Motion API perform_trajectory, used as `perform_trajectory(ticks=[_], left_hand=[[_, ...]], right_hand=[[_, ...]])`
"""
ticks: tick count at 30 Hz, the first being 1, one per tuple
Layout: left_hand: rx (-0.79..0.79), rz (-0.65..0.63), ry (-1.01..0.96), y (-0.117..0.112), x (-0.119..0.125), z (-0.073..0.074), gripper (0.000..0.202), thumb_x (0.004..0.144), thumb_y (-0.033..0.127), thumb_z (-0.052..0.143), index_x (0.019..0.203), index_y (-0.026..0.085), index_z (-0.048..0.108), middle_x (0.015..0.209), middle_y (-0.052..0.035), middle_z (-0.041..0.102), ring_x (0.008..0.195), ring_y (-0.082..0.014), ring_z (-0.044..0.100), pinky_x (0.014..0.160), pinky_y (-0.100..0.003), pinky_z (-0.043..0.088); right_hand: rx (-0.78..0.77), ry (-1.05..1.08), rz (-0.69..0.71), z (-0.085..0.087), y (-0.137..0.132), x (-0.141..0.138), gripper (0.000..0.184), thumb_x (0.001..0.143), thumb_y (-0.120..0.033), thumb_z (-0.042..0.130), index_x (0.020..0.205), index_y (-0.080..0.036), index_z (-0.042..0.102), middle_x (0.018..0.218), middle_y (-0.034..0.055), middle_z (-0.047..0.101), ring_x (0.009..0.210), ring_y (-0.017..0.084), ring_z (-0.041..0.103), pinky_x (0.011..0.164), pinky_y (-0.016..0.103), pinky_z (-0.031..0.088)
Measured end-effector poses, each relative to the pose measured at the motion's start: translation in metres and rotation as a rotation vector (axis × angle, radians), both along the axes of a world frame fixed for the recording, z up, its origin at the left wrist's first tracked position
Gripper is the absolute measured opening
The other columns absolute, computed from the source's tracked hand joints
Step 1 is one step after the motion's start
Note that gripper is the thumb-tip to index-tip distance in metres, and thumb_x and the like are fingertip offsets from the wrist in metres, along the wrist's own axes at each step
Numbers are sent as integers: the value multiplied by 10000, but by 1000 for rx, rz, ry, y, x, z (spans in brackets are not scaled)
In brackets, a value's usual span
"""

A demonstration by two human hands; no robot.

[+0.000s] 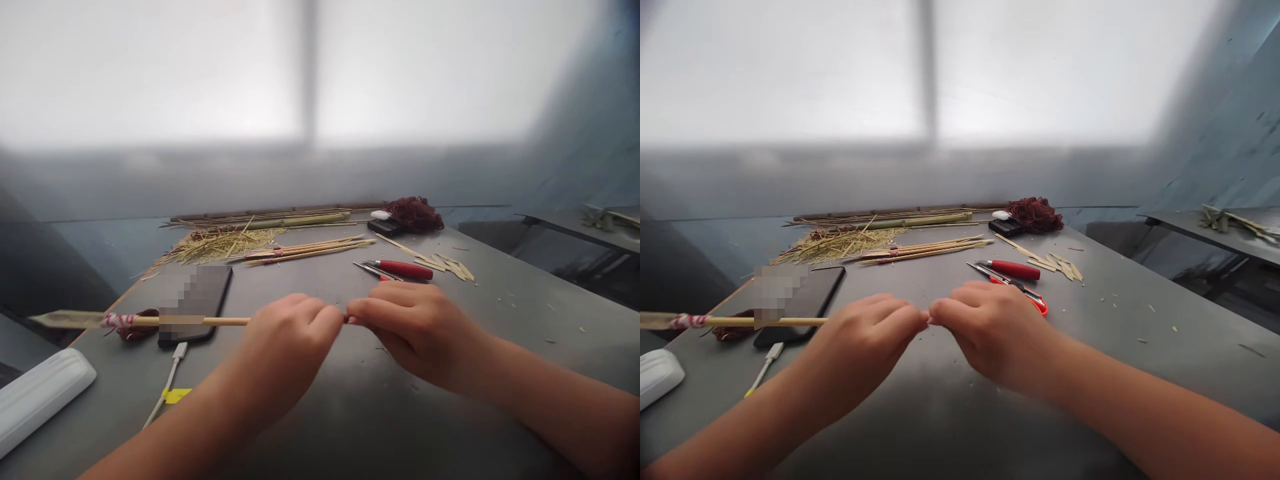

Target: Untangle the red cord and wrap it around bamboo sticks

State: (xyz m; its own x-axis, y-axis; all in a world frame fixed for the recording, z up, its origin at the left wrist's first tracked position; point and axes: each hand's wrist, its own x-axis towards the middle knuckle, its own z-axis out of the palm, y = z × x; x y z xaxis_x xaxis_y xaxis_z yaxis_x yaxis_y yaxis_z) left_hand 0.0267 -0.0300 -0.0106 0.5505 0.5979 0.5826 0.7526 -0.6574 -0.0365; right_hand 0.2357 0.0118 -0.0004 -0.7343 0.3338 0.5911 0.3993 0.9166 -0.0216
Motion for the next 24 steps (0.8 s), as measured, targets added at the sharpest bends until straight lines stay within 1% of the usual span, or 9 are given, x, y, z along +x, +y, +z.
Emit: perform_trajectory(ticks=[1,3,7,10,11,13,16,21,24], left_hand=[[0,-41,-14,-1,1,0,306,944,93,452,713,166,640,599,-3,602,530,-156,509,501,-291,382],[-19,-108,-102,-3,2,1,265,949,116,490,743,159,649,618,5,625,547,-141,527,516,-277,403],[-42,-168,-272,-4,2,5,187,944,142,548,786,163,647,642,16,661,576,-121,563,562,-250,442],[-83,-203,-371,-6,2,8,160,930,144,576,787,183,636,678,12,694,587,-115,591,566,-235,458],[-98,-208,-404,-7,2,8,140,921,136,590,799,185,637,697,13,707,588,-108,597,563,-223,461],[-105,-198,-463,-8,2,10,108,901,115,616,825,188,641,708,28,712,568,-86,585,541,-195,450],[-81,-115,-489,-7,1,9,129,896,87,604,846,197,650,707,45,707,562,-76,577,546,-186,445],[1,78,-298,0,-2,2,207,944,160,518,779,188,640,680,-5,695,602,-150,616,561,-256,456],[-32,111,-130,1,-2,0,256,953,148,474,762,187,640,648,-12,676,585,-163,607,540,-263,433]], right_hand=[[-12,10,4,1,2,1,275,925,-71,418,818,-165,653,611,-1,557,559,117,433,549,246,309],[-139,35,4,4,6,2,256,941,-116,432,807,-172,643,630,0,581,572,115,448,570,239,346],[-599,56,-42,13,15,2,297,977,-291,471,743,-183,620,615,-14,541,587,115,444,558,235,358],[-966,12,83,19,21,3,324,949,-394,525,750,-164,636,655,-7,534,605,112,447,544,235,360],[-1044,-1,120,19,23,4,328,934,-417,545,763,-155,643,666,-4,535,605,111,448,539,235,360],[-1128,-25,114,18,23,3,331,923,-435,557,803,-143,658,655,-5,516,587,109,440,518,234,351],[-1068,-46,88,13,16,-2,301,958,-379,509,859,-141,665,669,-6,513,567,98,419,508,229,337],[-701,-125,103,9,-2,-9,278,975,-222,483,728,-163,596,645,-20,500,591,96,401,543,227,327],[-505,-51,144,13,-2,-4,263,963,-168,482,727,-163,599,583,-37,506,552,87,404,540,218,336]])
